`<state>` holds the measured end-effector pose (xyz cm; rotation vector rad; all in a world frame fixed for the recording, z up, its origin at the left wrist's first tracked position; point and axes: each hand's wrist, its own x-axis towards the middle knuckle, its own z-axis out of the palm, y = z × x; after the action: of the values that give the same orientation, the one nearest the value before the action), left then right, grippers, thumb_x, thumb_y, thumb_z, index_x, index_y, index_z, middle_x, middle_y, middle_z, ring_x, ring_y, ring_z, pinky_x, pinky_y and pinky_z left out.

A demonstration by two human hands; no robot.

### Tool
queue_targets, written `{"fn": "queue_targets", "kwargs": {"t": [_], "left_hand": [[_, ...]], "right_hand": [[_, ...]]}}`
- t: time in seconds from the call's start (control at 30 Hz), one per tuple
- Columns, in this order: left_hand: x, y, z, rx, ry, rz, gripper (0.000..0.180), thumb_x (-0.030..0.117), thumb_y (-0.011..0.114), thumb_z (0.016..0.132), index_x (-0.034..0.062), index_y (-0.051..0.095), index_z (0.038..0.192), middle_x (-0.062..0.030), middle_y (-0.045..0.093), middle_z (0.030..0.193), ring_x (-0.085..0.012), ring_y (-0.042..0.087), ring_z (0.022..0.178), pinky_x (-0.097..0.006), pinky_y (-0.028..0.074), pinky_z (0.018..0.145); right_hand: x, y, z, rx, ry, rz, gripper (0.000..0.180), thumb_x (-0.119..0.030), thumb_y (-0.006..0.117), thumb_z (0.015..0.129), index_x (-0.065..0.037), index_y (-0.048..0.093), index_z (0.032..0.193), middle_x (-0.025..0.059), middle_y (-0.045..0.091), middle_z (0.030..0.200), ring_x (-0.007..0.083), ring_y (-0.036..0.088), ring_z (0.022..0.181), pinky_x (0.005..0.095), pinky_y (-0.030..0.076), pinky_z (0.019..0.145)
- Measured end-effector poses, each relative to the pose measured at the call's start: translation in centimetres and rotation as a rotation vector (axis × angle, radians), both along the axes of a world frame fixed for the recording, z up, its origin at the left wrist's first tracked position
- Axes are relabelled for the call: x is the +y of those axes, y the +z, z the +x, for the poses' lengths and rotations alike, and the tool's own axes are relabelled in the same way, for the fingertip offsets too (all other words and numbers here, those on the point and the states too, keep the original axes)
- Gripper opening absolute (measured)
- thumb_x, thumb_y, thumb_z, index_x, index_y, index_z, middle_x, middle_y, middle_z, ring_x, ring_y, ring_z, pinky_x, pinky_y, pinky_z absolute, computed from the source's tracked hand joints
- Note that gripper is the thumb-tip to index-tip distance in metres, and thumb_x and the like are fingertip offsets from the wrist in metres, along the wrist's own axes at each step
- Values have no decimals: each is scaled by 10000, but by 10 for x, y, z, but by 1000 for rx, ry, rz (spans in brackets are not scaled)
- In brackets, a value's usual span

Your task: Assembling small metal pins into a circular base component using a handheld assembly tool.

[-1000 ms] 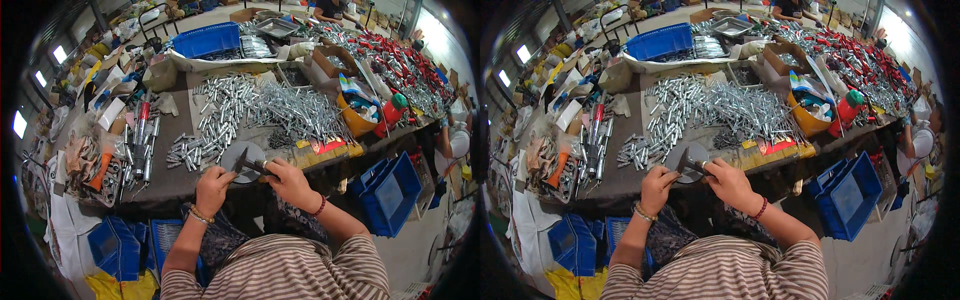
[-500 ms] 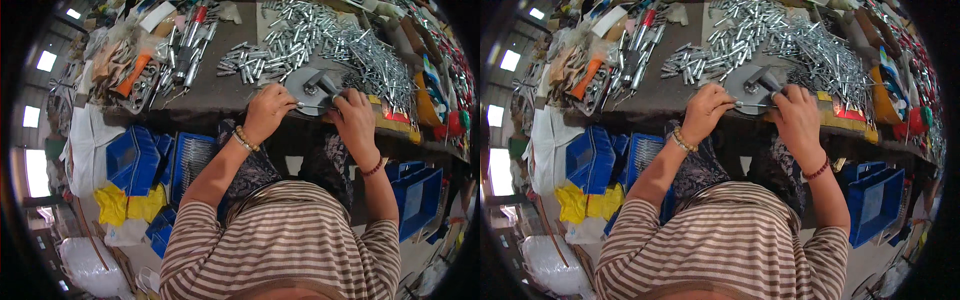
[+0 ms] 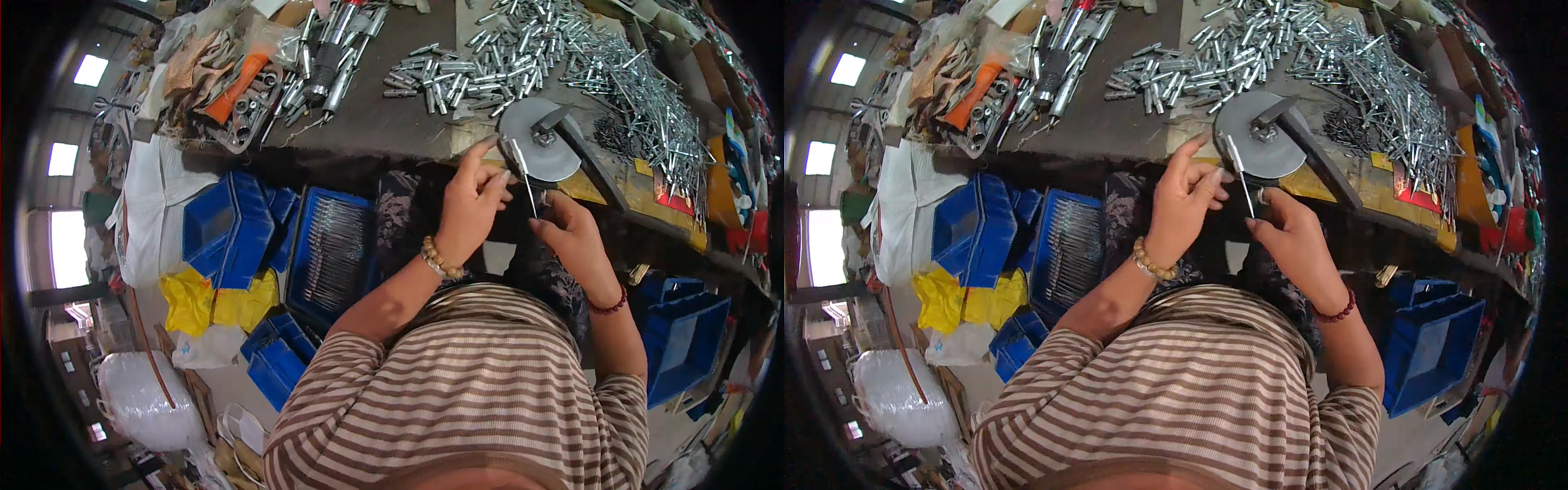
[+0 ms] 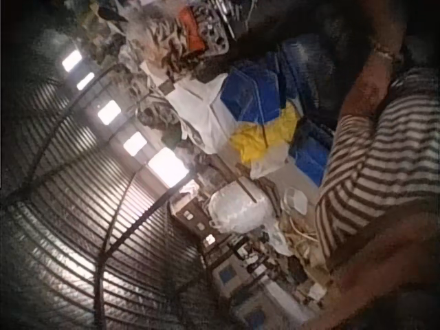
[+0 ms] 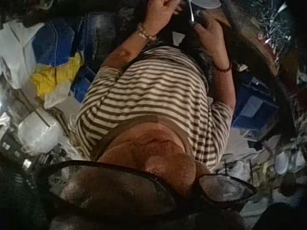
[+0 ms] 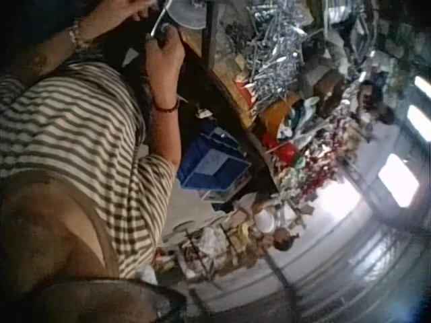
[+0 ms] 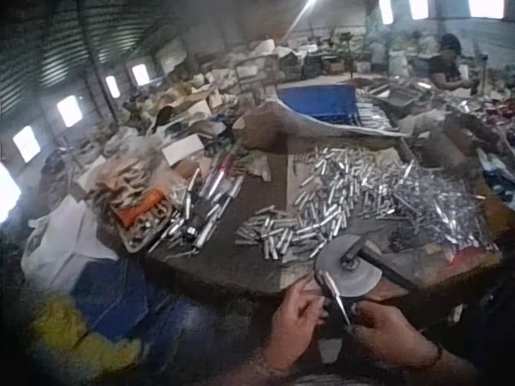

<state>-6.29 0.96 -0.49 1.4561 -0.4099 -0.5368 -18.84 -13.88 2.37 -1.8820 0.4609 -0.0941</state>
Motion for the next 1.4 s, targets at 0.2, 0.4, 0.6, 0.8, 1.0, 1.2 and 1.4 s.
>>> {"fn": "queue_targets", "kwargs": {"t": [0.2,0.4,0.6,0.8,1.0,1.2,1.4], "left_hand": [[7,-9,3,187,-63,-122,559,101,559,1042,21,321,1542,-131,738,1079,-110,662,870,-239,551,727],[37,-15,3,125,59,-86,621,79,743,911,28,418,1439,-50,688,916,-97,633,824,-253,510,720],[120,-36,17,121,309,1,590,90,753,897,38,458,1405,-44,682,910,-104,635,829,-266,517,728],[251,-130,14,307,824,167,535,144,758,889,57,500,1349,-110,695,1031,-183,675,877,-328,559,714],[343,-215,16,261,982,540,462,140,749,880,19,545,1276,-142,722,939,-185,698,779,-348,548,643],[357,-223,36,227,1063,712,429,221,765,876,11,588,1205,-161,722,928,-294,708,807,-436,536,711],[342,-205,56,135,978,978,509,264,770,877,5,573,1269,-215,721,1089,-380,711,958,-481,546,822]], "right_hand": [[22,4,2,83,-4,432,155,-70,673,940,-20,613,1073,-31,576,741,37,523,654,212,415,559],[55,-2,11,105,62,391,268,-72,668,960,-10,597,1211,-1,629,879,63,572,735,215,459,611],[61,-29,2,142,106,378,448,-93,645,990,13,524,1409,51,648,1059,103,604,916,258,512,770],[58,-37,-2,234,130,369,447,-119,624,1008,9,528,1425,57,657,1111,118,609,948,276,513,814],[61,-47,1,270,185,431,345,-142,614,1019,-8,597,1336,28,684,1075,102,613,919,259,502,809],[57,-53,2,304,218,414,330,-171,626,1019,-28,617,1316,9,688,1044,92,620,883,249,486,789],[50,-55,-2,311,149,384,319,-167,619,1018,-28,625,1305,-4,687,1035,88,622,886,243,474,771]]}}
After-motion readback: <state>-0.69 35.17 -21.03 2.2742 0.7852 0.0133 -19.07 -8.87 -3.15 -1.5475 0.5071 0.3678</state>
